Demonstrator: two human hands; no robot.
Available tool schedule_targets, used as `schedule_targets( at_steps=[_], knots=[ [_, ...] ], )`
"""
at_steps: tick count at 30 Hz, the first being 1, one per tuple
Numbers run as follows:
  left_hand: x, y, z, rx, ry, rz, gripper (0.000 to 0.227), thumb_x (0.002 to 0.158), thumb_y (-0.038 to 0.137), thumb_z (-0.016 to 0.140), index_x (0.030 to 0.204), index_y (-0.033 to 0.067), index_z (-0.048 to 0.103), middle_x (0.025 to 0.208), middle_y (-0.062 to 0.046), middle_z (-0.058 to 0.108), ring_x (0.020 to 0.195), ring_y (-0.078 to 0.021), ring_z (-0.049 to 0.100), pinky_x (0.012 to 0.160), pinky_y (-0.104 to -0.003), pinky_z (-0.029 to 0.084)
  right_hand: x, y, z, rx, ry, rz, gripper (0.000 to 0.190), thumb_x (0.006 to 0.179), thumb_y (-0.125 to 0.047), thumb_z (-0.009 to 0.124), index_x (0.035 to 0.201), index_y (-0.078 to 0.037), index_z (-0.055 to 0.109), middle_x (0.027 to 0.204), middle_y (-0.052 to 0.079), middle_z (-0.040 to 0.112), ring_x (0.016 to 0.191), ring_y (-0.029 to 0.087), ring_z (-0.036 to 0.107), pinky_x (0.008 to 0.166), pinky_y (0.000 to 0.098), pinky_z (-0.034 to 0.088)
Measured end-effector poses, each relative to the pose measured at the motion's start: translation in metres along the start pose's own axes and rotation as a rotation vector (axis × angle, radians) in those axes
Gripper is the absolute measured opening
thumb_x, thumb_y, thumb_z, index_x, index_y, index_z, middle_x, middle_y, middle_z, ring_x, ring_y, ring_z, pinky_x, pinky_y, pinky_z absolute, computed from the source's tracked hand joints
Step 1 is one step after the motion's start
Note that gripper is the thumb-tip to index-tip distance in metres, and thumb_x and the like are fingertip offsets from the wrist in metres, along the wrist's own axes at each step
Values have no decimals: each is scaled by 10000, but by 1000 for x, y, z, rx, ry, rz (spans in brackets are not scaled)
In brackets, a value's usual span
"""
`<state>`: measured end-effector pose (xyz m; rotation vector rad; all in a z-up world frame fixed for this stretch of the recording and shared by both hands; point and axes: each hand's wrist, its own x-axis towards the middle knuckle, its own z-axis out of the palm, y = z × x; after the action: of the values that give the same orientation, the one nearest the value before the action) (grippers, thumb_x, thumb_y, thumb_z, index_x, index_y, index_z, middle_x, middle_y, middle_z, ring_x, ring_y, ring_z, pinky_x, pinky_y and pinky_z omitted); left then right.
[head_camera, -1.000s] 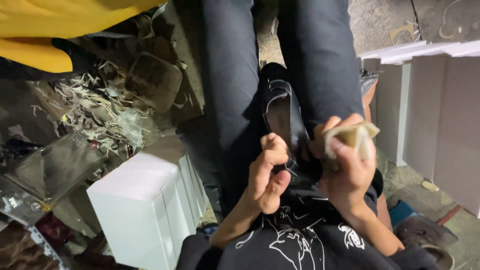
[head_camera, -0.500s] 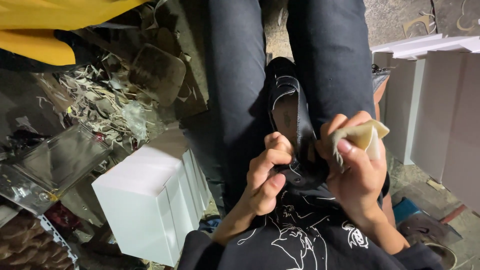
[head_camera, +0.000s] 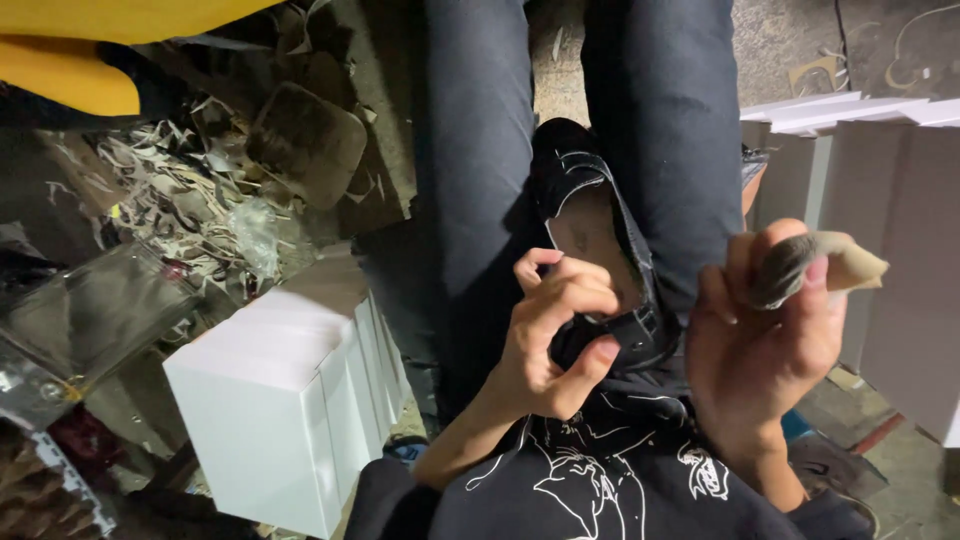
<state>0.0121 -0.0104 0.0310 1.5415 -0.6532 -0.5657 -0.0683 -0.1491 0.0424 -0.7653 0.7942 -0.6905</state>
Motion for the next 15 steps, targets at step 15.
schedule_targets(
  at_steps=[15],
  knots=[
    [1, -36, 23, -28, 116, 350, 173, 820, -38, 570, 712, 89, 615, 663, -20, 533, 560, -254, 534, 870, -436, 379, 2, 46, -30, -720, -462, -846, 299, 814, 227, 709, 1058, 199, 538, 610, 203, 475, 445, 242, 347, 496, 332, 369]
  ],
)
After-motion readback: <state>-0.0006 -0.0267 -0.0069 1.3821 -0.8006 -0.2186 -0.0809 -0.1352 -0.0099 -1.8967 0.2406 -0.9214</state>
